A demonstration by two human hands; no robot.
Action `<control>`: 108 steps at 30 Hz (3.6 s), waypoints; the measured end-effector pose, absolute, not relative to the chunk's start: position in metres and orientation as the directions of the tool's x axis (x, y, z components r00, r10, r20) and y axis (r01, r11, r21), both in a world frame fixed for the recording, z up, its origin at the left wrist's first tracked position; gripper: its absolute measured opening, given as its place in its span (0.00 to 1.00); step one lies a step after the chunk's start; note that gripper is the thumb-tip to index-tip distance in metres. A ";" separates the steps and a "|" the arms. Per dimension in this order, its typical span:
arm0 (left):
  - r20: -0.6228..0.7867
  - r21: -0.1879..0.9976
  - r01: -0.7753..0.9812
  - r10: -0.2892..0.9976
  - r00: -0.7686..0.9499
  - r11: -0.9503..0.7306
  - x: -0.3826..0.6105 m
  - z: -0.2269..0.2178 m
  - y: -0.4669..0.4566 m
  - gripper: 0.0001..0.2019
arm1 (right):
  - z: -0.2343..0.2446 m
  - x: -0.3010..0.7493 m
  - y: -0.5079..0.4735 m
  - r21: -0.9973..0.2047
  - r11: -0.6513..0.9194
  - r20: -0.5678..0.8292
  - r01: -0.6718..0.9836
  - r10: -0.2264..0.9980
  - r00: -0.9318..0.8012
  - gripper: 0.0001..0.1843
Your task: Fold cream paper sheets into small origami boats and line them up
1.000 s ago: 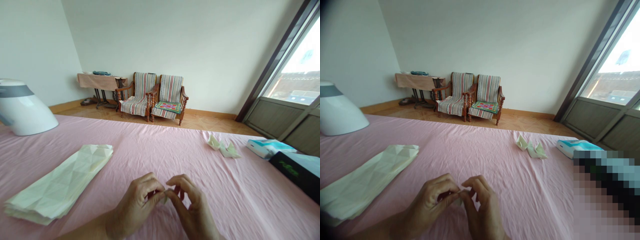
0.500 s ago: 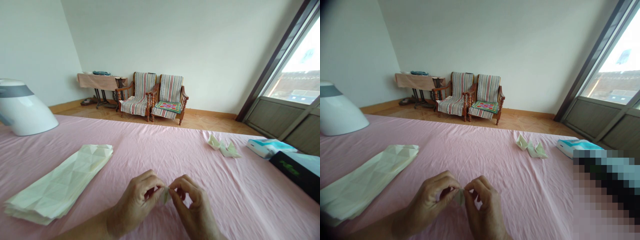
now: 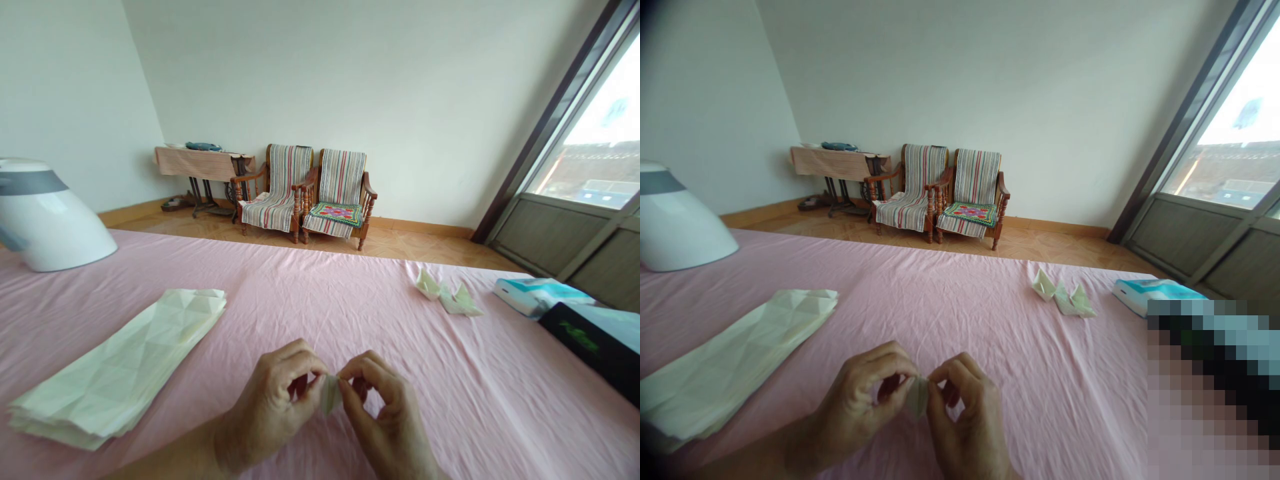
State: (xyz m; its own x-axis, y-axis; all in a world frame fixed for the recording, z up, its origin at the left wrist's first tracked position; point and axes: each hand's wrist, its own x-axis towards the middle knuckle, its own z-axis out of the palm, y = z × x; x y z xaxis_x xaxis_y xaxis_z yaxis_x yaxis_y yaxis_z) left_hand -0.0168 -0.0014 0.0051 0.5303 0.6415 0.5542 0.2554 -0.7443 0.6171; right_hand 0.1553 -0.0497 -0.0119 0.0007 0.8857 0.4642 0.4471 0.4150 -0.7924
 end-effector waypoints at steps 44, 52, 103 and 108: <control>0.338 0.658 0.365 0.691 0.639 -0.659 -0.028 -0.005 0.015 0.07 | -0.025 0.173 -0.048 -0.710 0.312 0.349 0.631 0.934 -0.070 0.06; 0.277 0.693 0.412 0.746 0.605 -0.592 -0.027 -0.004 0.015 0.05 | -0.026 0.171 -0.049 -0.658 0.370 0.411 0.656 0.906 -0.099 0.15; 0.107 0.655 0.647 0.896 0.431 -0.390 -0.024 -0.008 0.008 0.07 | -0.030 0.183 -0.042 -0.901 0.020 0.092 0.434 0.985 0.146 0.03; 0.150 0.494 0.751 0.894 0.423 -0.438 -0.022 -0.008 0.009 0.08 | -0.048 0.181 -0.040 -0.707 0.131 0.289 0.695 0.951 0.114 0.04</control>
State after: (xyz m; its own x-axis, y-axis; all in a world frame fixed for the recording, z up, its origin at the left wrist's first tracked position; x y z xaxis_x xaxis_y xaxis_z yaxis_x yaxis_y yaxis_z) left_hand -0.0217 0.0088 -0.0076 0.4229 0.8937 0.1497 0.7512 -0.4382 0.4937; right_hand 0.1809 -0.0402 -0.0483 0.1142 0.9506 0.2887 0.6952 0.1311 -0.7068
